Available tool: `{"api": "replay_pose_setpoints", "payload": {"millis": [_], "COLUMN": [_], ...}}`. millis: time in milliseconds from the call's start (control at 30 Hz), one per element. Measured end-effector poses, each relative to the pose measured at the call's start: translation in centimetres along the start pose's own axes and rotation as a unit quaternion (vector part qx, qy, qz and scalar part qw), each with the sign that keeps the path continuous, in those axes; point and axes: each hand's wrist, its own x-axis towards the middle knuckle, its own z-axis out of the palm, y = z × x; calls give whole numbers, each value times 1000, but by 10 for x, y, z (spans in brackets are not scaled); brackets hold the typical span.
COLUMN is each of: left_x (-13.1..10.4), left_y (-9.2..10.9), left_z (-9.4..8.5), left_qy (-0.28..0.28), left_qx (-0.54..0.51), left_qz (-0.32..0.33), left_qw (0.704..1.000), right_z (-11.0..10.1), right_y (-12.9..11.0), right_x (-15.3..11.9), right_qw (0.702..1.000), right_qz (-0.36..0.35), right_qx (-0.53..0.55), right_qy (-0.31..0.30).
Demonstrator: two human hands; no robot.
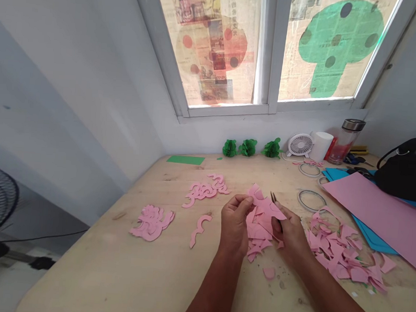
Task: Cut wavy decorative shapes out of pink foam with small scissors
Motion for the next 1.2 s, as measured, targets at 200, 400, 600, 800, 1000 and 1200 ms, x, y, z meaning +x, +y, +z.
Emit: {"api": "replay_pose_setpoints", "payload": {"millis": [200,400,600,800,1000,1200], "left_x": [1,1,4,7,9,2], "left_y": [-1,-3,0,-5,-8,-13], "left_z": [-4,-5,-8,-5,-7,-1], "left_qy": [-110,-128,-62,15,32,-20], "left_qx": [54,110,89,44,53,87], "left_qz": [-46,-41,-11,24,54,8], "left_qw": [991,985,994,999,997,996], "right_z": [-5,-8,-8,-8,-5,1], "right_y": [-7,1,-8,-4,6,4], "right_x": [3,9,9,8,5,1], "right_qw": [999,998,989,996,996,997], "right_qz": [-6,-58,-41,-23,-30,-28], "right_qx": [33,19,58,90,73,74], "right_qy": [11,13,126,16,-35,17]}}
